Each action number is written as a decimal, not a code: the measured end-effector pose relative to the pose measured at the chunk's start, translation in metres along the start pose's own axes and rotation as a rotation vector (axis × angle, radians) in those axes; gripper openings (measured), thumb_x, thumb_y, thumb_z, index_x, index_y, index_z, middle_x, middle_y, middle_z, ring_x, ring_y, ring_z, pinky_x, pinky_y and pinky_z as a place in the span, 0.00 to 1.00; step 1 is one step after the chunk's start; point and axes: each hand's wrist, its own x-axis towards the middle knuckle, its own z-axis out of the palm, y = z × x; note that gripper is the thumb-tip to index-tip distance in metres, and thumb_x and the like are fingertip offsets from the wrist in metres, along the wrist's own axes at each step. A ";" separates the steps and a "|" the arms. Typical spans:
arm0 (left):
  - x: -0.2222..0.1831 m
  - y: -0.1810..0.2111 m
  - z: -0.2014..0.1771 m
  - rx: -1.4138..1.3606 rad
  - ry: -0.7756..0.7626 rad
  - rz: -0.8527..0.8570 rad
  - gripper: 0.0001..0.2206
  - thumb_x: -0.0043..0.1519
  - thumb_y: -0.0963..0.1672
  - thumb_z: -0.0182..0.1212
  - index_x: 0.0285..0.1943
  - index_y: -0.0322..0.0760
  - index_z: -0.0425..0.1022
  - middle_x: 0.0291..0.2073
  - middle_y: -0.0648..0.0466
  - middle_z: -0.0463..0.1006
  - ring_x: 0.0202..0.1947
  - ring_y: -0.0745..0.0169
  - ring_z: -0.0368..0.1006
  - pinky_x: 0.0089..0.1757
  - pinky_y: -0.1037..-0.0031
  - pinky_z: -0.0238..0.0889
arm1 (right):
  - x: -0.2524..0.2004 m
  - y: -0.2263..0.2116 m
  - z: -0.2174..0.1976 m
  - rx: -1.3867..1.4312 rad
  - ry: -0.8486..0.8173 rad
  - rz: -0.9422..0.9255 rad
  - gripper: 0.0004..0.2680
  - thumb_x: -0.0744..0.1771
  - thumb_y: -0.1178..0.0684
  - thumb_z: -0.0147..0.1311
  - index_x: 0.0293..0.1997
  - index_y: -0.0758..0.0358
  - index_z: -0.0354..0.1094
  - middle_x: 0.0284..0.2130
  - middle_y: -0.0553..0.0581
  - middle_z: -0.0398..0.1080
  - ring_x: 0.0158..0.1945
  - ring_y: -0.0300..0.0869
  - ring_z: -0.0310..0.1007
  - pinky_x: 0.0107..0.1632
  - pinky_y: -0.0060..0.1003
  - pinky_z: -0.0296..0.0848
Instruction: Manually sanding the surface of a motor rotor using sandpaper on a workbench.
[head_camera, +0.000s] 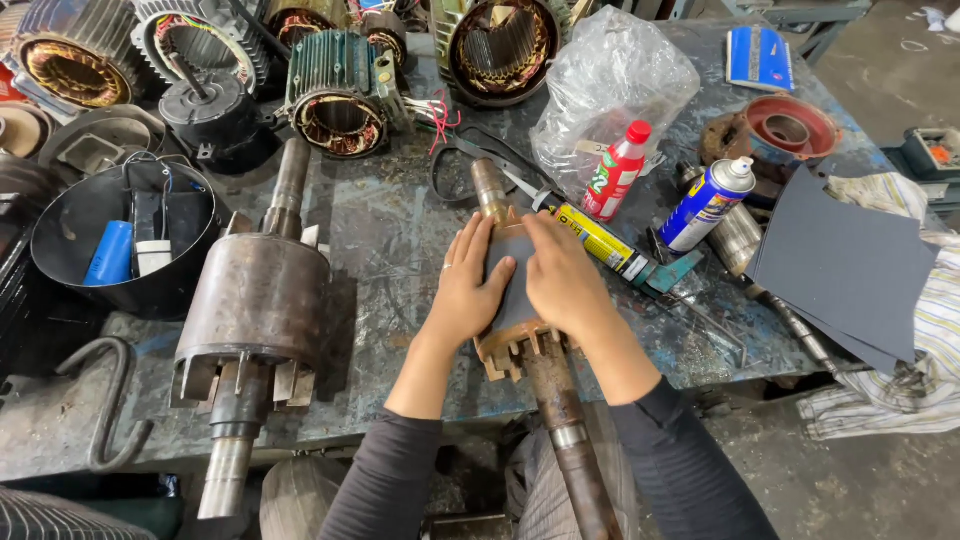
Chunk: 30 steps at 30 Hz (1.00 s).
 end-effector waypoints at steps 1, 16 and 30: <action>0.000 -0.002 0.006 -0.004 0.002 0.001 0.32 0.71 0.51 0.55 0.85 0.45 0.52 0.83 0.48 0.47 0.82 0.36 0.35 0.73 0.42 0.35 | 0.003 -0.004 -0.005 -0.005 -0.001 -0.001 0.21 0.72 0.58 0.38 0.78 0.68 0.52 0.75 0.75 0.50 0.77 0.69 0.50 0.76 0.57 0.50; -0.001 -0.012 0.037 -0.244 0.351 0.115 0.24 0.79 0.53 0.36 0.77 0.46 0.69 0.75 0.48 0.67 0.76 0.39 0.52 0.73 0.50 0.41 | -0.038 -0.029 -0.049 -0.117 -0.184 0.276 0.35 0.70 0.23 0.43 0.83 0.58 0.46 0.81 0.71 0.33 0.83 0.62 0.32 0.78 0.61 0.39; -0.009 0.005 0.022 -0.350 0.293 0.089 0.27 0.77 0.56 0.35 0.78 0.43 0.66 0.77 0.47 0.62 0.76 0.37 0.50 0.70 0.42 0.41 | 0.042 -0.001 -0.022 0.094 -0.199 0.113 0.32 0.69 0.25 0.47 0.81 0.47 0.50 0.81 0.66 0.37 0.81 0.67 0.33 0.80 0.61 0.36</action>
